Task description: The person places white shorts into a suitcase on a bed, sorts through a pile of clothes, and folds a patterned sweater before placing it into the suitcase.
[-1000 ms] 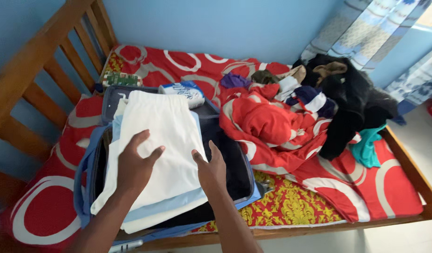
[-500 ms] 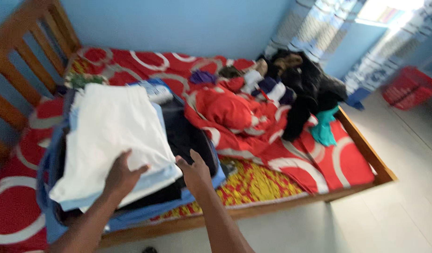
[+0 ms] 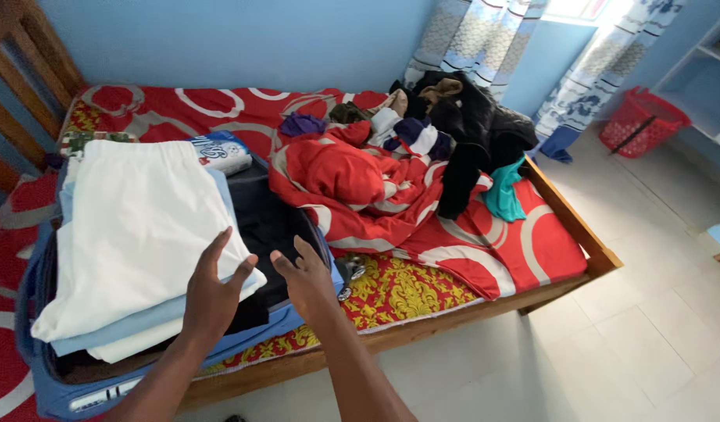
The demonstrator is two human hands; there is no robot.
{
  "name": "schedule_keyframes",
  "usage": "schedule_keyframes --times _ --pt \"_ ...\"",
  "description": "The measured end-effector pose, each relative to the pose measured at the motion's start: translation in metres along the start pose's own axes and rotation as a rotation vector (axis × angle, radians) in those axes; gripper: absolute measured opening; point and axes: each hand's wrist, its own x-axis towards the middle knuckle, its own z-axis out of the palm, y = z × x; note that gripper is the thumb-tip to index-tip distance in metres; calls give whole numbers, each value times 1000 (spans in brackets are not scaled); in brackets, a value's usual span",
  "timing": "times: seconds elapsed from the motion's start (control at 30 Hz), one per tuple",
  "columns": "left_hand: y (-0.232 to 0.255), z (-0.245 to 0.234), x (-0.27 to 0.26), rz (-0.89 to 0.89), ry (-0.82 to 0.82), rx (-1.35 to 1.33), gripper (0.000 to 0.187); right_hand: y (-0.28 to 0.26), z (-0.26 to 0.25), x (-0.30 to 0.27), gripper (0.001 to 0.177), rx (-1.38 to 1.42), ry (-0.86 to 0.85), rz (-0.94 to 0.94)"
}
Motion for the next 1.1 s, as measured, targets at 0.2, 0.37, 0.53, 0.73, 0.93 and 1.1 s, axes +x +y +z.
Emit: schedule_keyframes --times 0.2,0.37,0.53,0.73,0.93,1.1 --pt "38 8 -1 -41 28 -64 70 -21 -19 -8 82 23 35 -84" --pt "61 20 -7 27 33 -205 67 -31 -34 -4 79 367 -13 -259" --pt "89 31 -8 25 -56 -419 65 -58 -59 -23 77 232 64 -171" --pt "125 44 -11 119 -83 -507 64 -87 -93 -42 79 282 100 -300" --pt "160 62 -11 116 -108 -458 65 -112 -129 -54 81 308 165 -347" --pt "185 83 -4 124 -180 -560 65 -118 -158 -63 83 350 220 -396"
